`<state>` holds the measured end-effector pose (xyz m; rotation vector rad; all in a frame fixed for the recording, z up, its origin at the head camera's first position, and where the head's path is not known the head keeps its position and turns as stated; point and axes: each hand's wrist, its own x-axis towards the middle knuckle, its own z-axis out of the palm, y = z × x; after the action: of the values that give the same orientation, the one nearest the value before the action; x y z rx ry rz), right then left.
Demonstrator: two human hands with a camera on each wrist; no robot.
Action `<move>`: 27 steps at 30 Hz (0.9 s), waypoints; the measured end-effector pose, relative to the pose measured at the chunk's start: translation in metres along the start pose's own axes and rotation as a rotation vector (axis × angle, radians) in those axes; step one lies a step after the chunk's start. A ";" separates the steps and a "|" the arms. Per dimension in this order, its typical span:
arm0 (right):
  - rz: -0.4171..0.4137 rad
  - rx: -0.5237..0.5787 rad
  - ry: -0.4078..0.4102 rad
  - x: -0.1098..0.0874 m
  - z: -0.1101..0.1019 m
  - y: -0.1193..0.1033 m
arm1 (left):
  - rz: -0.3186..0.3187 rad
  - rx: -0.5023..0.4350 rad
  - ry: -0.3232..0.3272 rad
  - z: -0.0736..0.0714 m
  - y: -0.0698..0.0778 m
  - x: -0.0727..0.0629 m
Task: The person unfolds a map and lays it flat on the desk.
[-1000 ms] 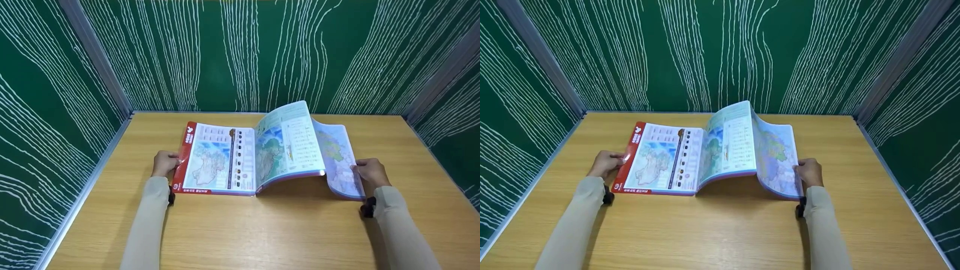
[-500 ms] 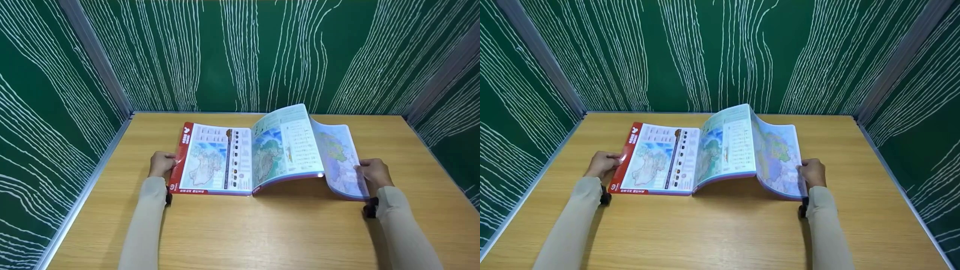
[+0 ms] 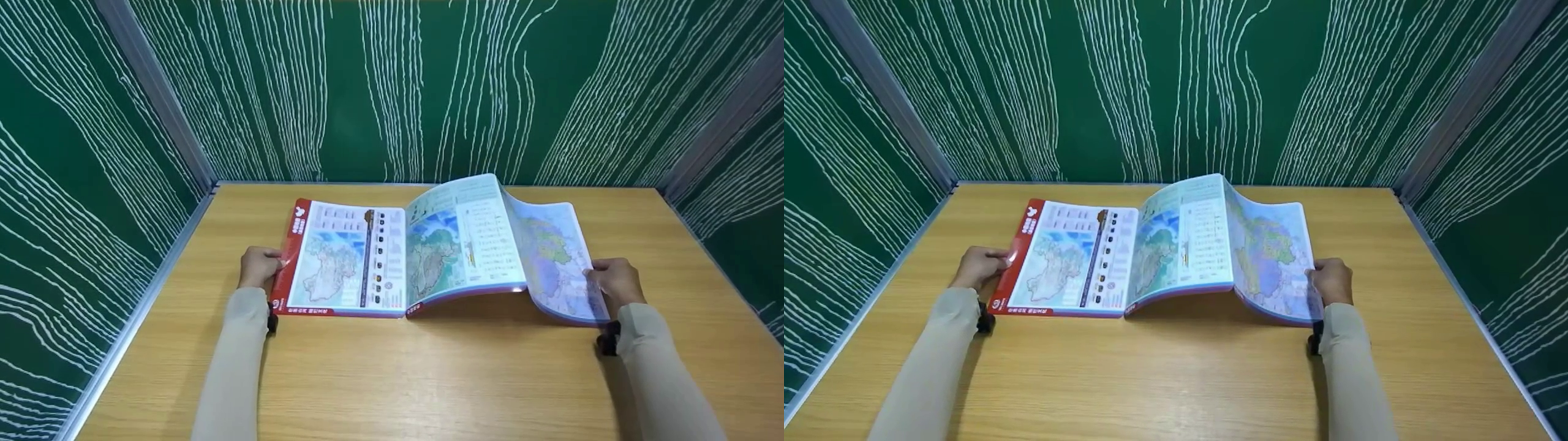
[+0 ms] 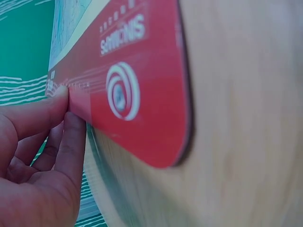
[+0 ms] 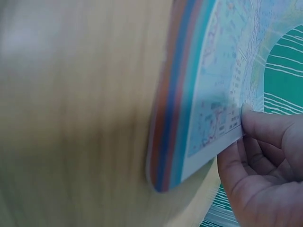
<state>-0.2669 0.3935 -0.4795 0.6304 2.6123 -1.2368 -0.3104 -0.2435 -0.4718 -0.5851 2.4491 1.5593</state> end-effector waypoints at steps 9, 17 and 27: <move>-0.066 -0.064 0.029 0.000 -0.002 0.003 | 0.020 0.047 0.044 -0.002 -0.001 0.001; 0.012 -0.030 0.029 0.006 -0.004 0.006 | 0.032 0.053 0.052 -0.007 -0.002 0.001; 0.044 -0.030 0.026 0.004 -0.006 0.008 | -0.014 0.027 0.037 -0.011 -0.005 0.003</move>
<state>-0.2670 0.4038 -0.4826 0.6992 2.6175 -1.1821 -0.3106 -0.2562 -0.4724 -0.6297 2.4832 1.5216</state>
